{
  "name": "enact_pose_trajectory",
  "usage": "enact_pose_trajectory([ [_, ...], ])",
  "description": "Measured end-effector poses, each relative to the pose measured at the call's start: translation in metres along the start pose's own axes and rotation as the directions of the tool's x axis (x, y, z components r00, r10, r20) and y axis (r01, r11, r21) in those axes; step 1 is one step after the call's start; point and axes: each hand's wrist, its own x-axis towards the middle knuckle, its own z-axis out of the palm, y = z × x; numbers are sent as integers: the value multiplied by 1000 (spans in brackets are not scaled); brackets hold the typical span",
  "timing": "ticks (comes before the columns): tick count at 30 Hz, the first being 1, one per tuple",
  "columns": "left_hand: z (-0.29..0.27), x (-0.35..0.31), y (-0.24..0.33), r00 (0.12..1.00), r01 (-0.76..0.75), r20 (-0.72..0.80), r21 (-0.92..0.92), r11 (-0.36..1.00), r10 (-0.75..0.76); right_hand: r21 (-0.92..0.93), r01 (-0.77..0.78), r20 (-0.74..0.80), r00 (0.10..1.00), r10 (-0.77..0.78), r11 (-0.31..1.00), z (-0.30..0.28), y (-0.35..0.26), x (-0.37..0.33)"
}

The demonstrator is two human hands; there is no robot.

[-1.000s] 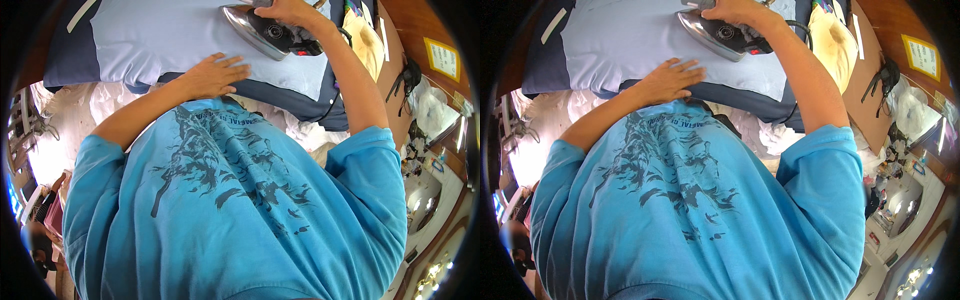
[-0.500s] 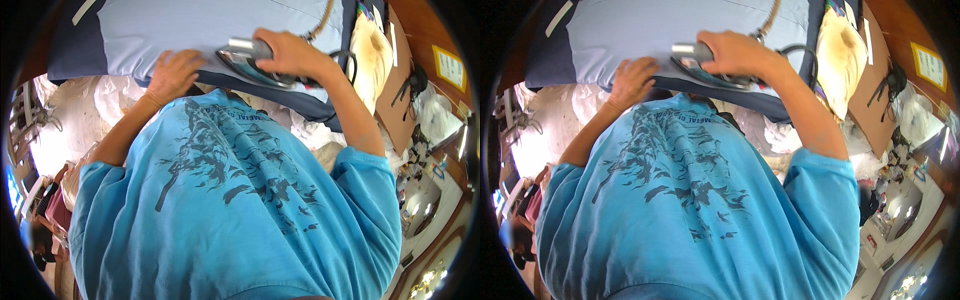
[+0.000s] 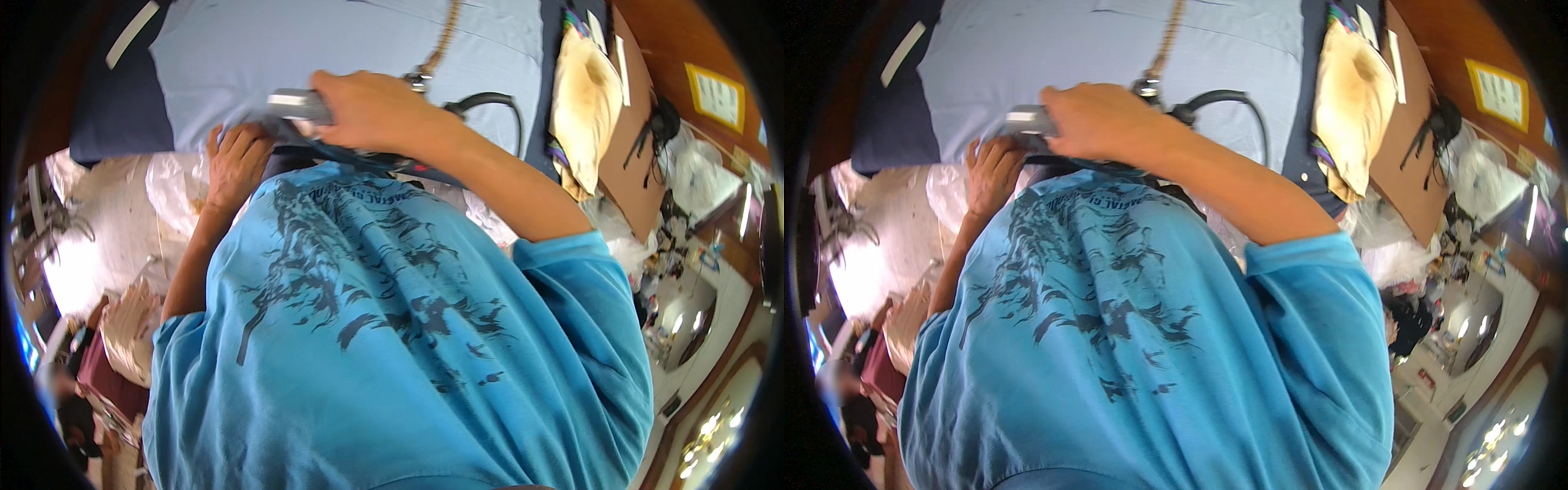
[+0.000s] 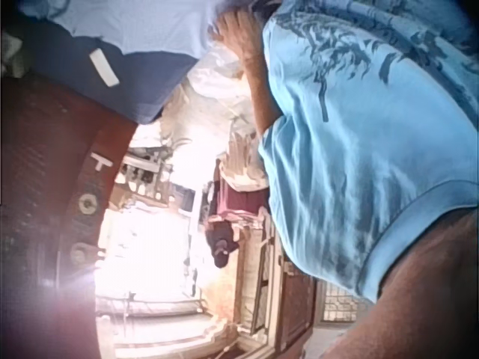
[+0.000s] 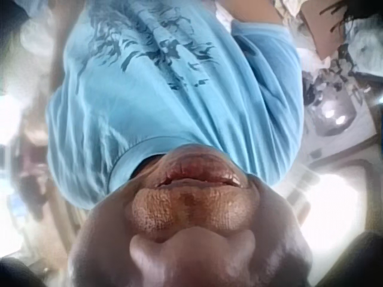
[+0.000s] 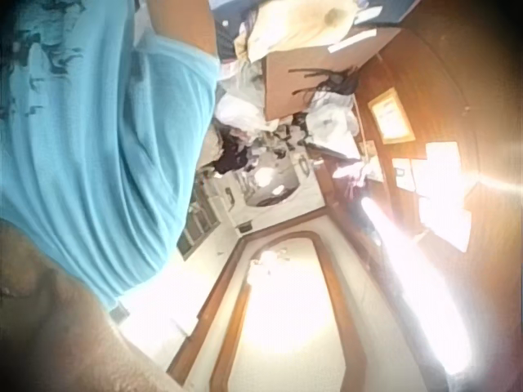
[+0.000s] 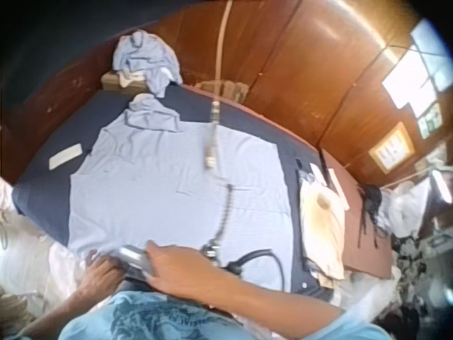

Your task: The person irons a blue shirt on a table, folds it, places it into a large plastic bag, and then lays out a beige garment to begin ironing it.

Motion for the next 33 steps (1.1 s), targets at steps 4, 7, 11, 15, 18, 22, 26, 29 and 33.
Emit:
enact_pose_trajectory([
  [4,1,-3,-3,1000,17,4,-26,1000,-16,12,-47,-172,984,48,999,-12,5,23],
  [7,6,0,-4,1000,24,15,-34,999,-24,-52,-180,-322,934,155,982,-29,54,33],
  [11,-7,19,-1,1000,22,20,-61,998,-20,210,-330,-396,832,388,920,-78,131,-3],
  [15,2,52,-4,995,54,-75,-67,996,-59,371,-319,-265,864,429,872,-80,140,-28],
  [18,19,96,6,942,72,-284,-345,936,-177,112,-113,-401,904,149,987,-35,121,-45],
  [22,38,133,33,893,-52,-410,-507,860,-187,121,-253,-242,931,275,960,-10,69,-65],
  [26,51,151,70,898,-331,-406,-370,868,169,69,-254,-414,873,259,965,-30,97,-62],
  [29,74,158,112,801,-576,-248,-566,590,544,36,-323,-474,828,300,946,-54,143,-52],
  [33,113,144,176,617,-615,96,-561,554,781,50,-325,-460,832,311,944,-79,168,-71],
])
